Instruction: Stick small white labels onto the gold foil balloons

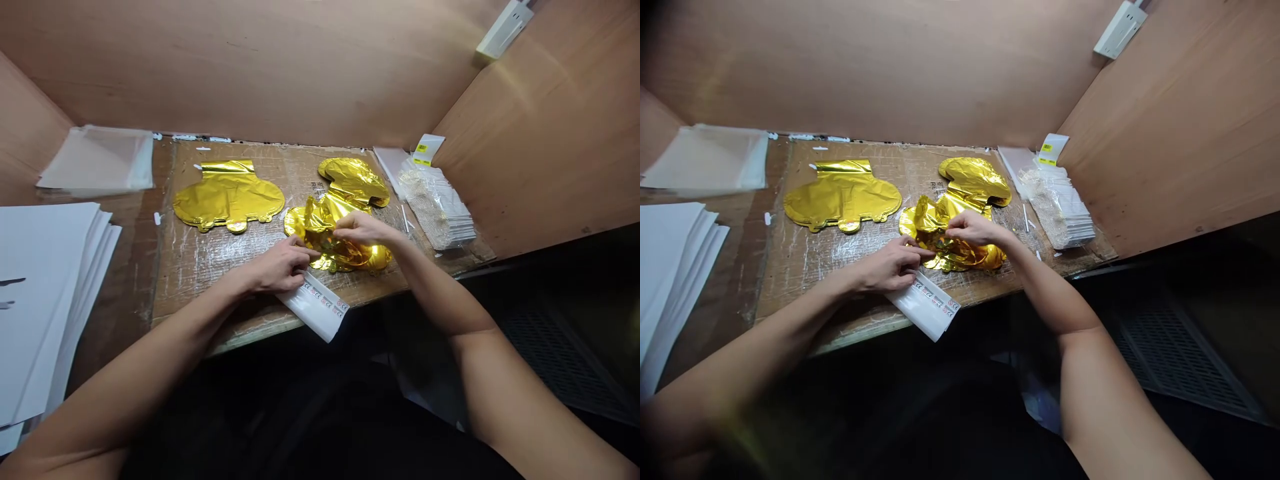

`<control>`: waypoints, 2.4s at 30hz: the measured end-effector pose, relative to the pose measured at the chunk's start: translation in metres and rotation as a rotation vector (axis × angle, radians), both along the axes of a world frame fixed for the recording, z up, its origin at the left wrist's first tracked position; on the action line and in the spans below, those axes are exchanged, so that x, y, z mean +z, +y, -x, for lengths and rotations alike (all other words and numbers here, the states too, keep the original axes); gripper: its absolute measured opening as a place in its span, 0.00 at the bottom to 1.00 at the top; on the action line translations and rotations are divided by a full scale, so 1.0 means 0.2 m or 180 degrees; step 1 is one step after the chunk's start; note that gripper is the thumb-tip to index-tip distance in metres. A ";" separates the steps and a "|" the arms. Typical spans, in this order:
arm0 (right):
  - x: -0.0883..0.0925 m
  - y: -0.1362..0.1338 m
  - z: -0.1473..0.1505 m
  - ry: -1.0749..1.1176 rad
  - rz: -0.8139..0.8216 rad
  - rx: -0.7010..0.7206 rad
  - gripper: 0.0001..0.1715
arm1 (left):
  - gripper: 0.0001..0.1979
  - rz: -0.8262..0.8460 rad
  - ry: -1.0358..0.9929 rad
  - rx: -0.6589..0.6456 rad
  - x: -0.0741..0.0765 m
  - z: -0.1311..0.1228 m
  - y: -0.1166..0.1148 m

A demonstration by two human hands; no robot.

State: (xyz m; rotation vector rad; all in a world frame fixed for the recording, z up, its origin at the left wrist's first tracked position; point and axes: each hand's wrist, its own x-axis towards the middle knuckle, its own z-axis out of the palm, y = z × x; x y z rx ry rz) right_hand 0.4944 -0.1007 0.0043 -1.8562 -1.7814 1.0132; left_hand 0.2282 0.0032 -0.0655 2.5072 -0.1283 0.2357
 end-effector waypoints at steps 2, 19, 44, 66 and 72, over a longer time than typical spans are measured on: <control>0.13 0.07 -0.15 -0.0417 -0.0033 -0.0379 0.19 | 0.06 0.0054 0.0027 0.0009 0.00 0.00 0.00; -0.25 -0.36 0.35 0.1113 -0.0534 -0.1100 0.21 | 0.18 0.2495 -0.0268 0.1943 0.09 -0.01 0.03; -0.25 -0.44 0.34 -0.0005 -0.1543 -0.1062 0.14 | 0.17 0.2344 -0.0393 0.2157 0.08 0.00 0.02; -0.29 -0.48 0.33 -0.1098 -0.2488 -0.0040 0.10 | 0.18 0.2261 -0.0301 0.2129 0.06 0.00 0.04; -0.19 -0.37 0.33 0.0311 -0.2361 -0.1169 0.08 | 0.16 0.1498 0.0059 0.1165 0.08 0.03 0.08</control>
